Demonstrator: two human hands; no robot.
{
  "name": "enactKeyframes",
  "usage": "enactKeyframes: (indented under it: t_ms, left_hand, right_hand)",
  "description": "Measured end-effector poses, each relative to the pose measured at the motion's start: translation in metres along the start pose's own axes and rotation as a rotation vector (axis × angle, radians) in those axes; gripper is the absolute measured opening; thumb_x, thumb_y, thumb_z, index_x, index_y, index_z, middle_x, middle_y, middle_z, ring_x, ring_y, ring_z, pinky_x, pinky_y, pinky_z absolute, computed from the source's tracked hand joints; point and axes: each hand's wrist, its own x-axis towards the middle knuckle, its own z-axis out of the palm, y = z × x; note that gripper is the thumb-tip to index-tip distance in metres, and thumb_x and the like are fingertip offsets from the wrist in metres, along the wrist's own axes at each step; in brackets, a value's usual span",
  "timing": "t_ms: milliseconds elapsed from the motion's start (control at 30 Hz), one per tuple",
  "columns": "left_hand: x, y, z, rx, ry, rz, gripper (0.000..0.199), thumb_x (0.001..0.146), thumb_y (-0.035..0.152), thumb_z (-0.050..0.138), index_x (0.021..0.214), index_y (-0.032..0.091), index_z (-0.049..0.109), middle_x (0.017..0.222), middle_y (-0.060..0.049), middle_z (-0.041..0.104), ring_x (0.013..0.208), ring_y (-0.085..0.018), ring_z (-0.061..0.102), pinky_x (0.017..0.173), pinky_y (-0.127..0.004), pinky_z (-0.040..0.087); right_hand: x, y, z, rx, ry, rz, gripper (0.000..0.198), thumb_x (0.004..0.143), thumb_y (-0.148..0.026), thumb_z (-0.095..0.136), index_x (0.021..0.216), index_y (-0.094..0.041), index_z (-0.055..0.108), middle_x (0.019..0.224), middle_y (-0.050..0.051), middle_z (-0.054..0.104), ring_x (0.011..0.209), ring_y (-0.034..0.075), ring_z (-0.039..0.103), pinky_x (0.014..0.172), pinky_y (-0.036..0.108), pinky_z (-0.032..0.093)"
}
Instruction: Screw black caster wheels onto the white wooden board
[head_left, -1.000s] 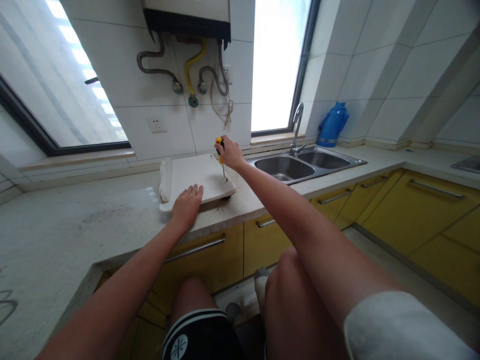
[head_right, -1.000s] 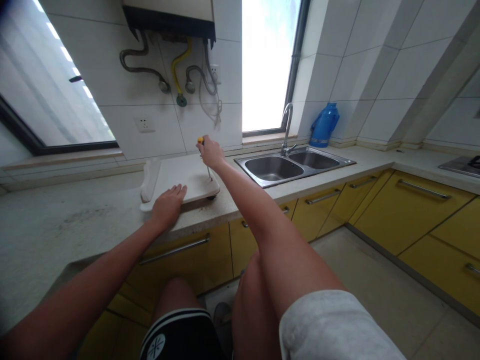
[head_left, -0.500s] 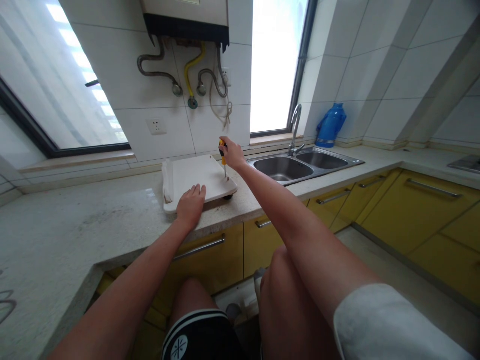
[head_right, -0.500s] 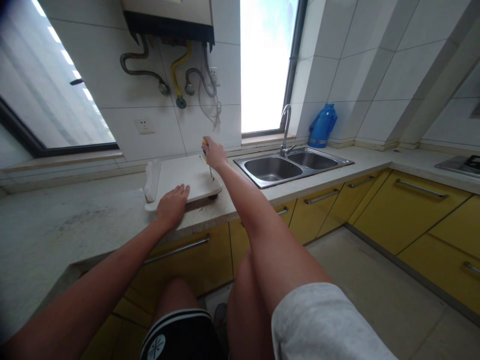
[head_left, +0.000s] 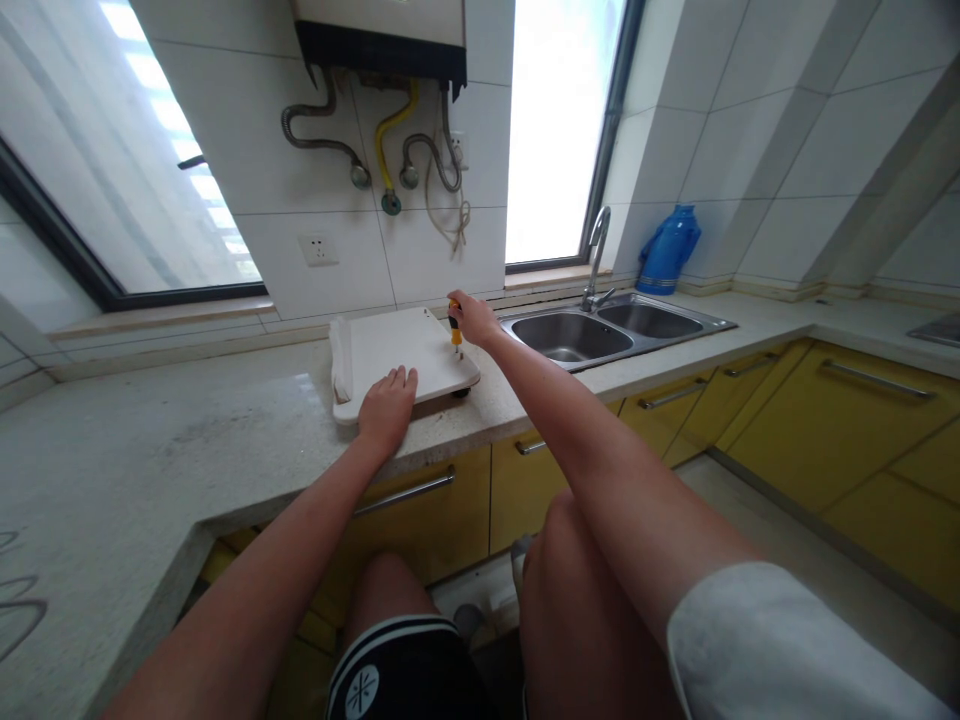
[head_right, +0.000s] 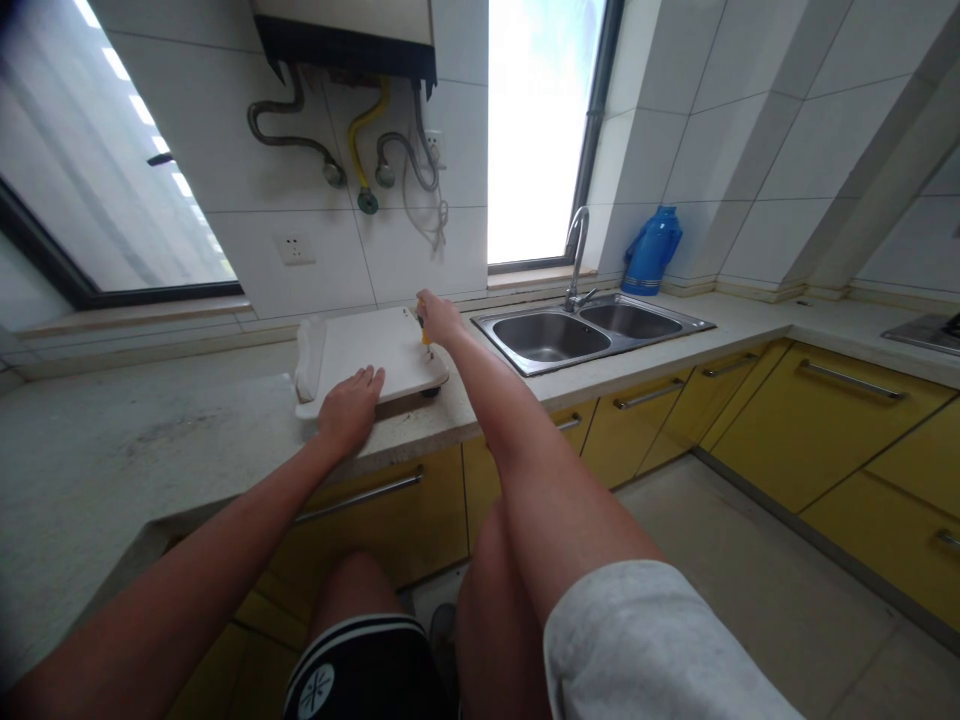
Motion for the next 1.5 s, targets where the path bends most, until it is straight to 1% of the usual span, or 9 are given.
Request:
enactKeyframes:
  t_ms: [200,400,567,633,933,1167,1367,1500]
  left_hand:
    - [0.0,0.0,0.0,-0.009,-0.006,-0.003,0.059,0.107,0.001,0.046,0.162,0.007,0.066,0.167,-0.029,0.066,0.155,-0.036,0.067,0.124,-0.048,0.058]
    - [0.0,0.002,-0.002,-0.001,-0.018,-0.001,0.06,0.107,-0.001,0.043,0.163,0.004,0.065,0.168,-0.03,0.064,0.156,-0.038,0.067,0.125,-0.05,0.057]
    - [0.001,0.003,-0.004,0.009,-0.022,0.005,0.058,0.108,0.001,0.046,0.162,0.008,0.067,0.166,-0.028,0.066,0.155,-0.036,0.067,0.124,-0.049,0.058]
    - [0.003,0.005,-0.006,0.009,-0.027,0.013,0.057,0.109,0.002,0.045,0.161,0.007,0.067,0.165,-0.03,0.067,0.154,-0.037,0.068,0.123,-0.049,0.058]
    - [0.013,0.026,-0.011,0.011,-0.057,0.054,0.057,0.109,-0.001,0.045,0.162,0.001,0.065,0.163,-0.034,0.066,0.15,-0.041,0.07,0.119,-0.052,0.062]
    - [0.019,0.042,-0.011,0.002,-0.041,0.067,0.056,0.107,-0.001,0.051,0.161,0.005,0.067,0.161,-0.033,0.067,0.149,-0.038,0.071,0.12,-0.049,0.062]
    - [0.025,0.057,-0.01,0.005,-0.039,0.085,0.055,0.109,0.0,0.048,0.161,0.002,0.066,0.159,-0.034,0.068,0.147,-0.037,0.072,0.119,-0.047,0.062]
    - [0.027,0.062,-0.01,0.005,-0.03,0.095,0.055,0.109,0.001,0.049,0.16,0.004,0.067,0.159,-0.033,0.069,0.146,-0.036,0.073,0.118,-0.046,0.063]
  right_hand:
    - [-0.006,-0.004,0.0,-0.037,-0.038,0.013,0.048,0.111,-0.049,0.075,0.149,-0.02,0.07,0.145,0.012,0.074,0.128,0.027,0.075,0.112,0.052,0.067]
    - [-0.009,0.001,-0.004,-0.055,-0.048,0.036,0.048,0.111,-0.049,0.075,0.148,-0.019,0.069,0.145,0.012,0.074,0.128,0.027,0.075,0.111,0.052,0.067]
    - [-0.009,0.003,-0.008,-0.059,-0.061,0.071,0.049,0.111,-0.049,0.075,0.149,-0.019,0.069,0.145,0.012,0.074,0.127,0.027,0.075,0.111,0.052,0.067]
    - [-0.009,0.005,-0.011,-0.058,-0.065,0.083,0.049,0.111,-0.05,0.075,0.149,-0.019,0.069,0.144,0.012,0.074,0.127,0.027,0.075,0.11,0.051,0.067]
    - [-0.01,0.023,-0.022,-0.079,-0.049,0.14,0.05,0.111,-0.051,0.075,0.149,-0.019,0.069,0.146,0.012,0.073,0.129,0.027,0.075,0.112,0.053,0.066]
    - [-0.016,0.032,-0.034,-0.096,-0.026,0.169,0.051,0.11,-0.051,0.075,0.15,-0.019,0.069,0.147,0.013,0.073,0.13,0.028,0.074,0.113,0.053,0.066]
    - [-0.019,0.037,-0.042,-0.113,-0.018,0.189,0.051,0.111,-0.051,0.075,0.15,-0.019,0.068,0.146,0.012,0.073,0.13,0.028,0.075,0.113,0.053,0.066]
    - [-0.021,0.042,-0.047,-0.132,-0.019,0.197,0.05,0.111,-0.049,0.075,0.15,-0.019,0.069,0.147,0.012,0.073,0.13,0.028,0.074,0.112,0.053,0.066]
